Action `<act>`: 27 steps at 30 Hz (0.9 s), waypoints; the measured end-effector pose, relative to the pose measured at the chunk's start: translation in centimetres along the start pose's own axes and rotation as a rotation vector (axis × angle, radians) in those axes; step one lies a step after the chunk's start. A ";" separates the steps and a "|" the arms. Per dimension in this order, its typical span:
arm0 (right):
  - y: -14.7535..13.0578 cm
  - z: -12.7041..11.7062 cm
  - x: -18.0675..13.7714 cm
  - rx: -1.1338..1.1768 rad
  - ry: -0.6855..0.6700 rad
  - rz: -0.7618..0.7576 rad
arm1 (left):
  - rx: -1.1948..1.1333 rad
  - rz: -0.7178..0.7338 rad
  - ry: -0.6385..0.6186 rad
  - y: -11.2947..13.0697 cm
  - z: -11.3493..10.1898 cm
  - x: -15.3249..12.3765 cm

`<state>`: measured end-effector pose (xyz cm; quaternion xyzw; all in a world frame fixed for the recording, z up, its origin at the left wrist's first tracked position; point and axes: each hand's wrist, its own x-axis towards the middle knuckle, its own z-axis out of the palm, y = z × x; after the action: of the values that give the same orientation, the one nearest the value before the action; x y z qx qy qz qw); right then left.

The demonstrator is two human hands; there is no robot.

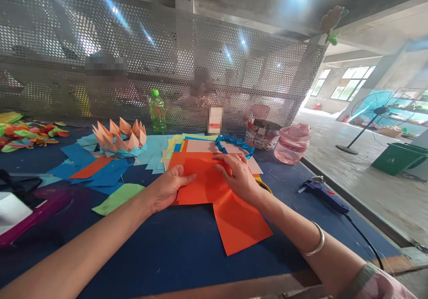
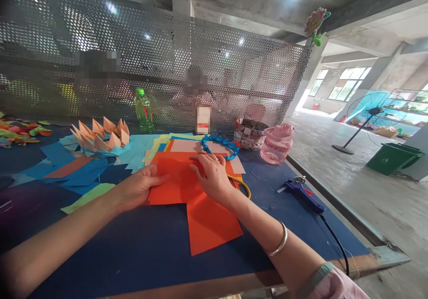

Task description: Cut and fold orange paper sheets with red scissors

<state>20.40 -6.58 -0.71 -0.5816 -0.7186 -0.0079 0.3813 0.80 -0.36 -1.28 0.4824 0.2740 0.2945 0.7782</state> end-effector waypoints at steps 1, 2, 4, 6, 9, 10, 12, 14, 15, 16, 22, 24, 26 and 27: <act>0.0 0.1 0.1 -0.010 -0.003 0.002 | 0.006 0.000 -0.016 0.0 0.1 0.0; 0.0 0.1 0.1 -0.016 -0.003 0.003 | 0.013 -0.003 -0.030 0.1 0.1 -0.1; 0.1 0.1 0.3 -0.004 -0.002 0.004 | 0.025 -0.020 -0.048 0.3 0.2 -0.2; 0.2 -0.1 0.4 0.029 0.011 0.005 | 0.025 -0.045 -0.061 0.5 0.3 -0.3; 0.1 -0.4 0.5 0.078 0.033 -0.001 | 0.030 -0.108 -0.057 0.9 0.2 -0.5; 0.0 -0.5 0.5 0.092 0.035 -0.004 | 0.034 -0.132 -0.050 1.0 0.2 -0.6; -0.2 -0.7 0.4 0.103 0.038 -0.006 | 0.039 -0.168 -0.052 1.0 0.1 -0.8; -0.4 -0.9 0.4 0.107 0.037 -0.002 | 0.029 -0.200 -0.093 0.9 0.0 -1.0; -0.5 -0.9 0.4 0.114 0.036 -0.001 | 0.022 -0.216 -0.122 0.8 -0.1 -1.0; -0.6 -1.0 0.3 0.125 0.038 -0.001 | 0.016 -0.231 -0.148 0.7 -0.2 -1.1; -0.9 -1.0 0.3 0.154 0.075 -0.015 | 0.020 -0.267 -0.226 0.7 -0.4 -1.3; -0.9 -1.0 0.3 0.160 0.071 -0.021 | 0.031 -0.261 -0.240 0.8 -0.4 -1.2; -1.0 -1.0 0.2 0.165 0.058 -0.025 | 0.040 -0.250 -0.243 0.8 -0.4 -1.2; -1.0 -0.9 0.2 0.164 0.055 -0.025 | 0.042 -0.245 -0.240 0.8 -0.3 -1.2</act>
<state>20.07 -7.14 0.50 -0.5388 -0.7135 0.0303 0.4470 -0.40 -0.71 -0.47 0.4934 0.2417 0.1320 0.8250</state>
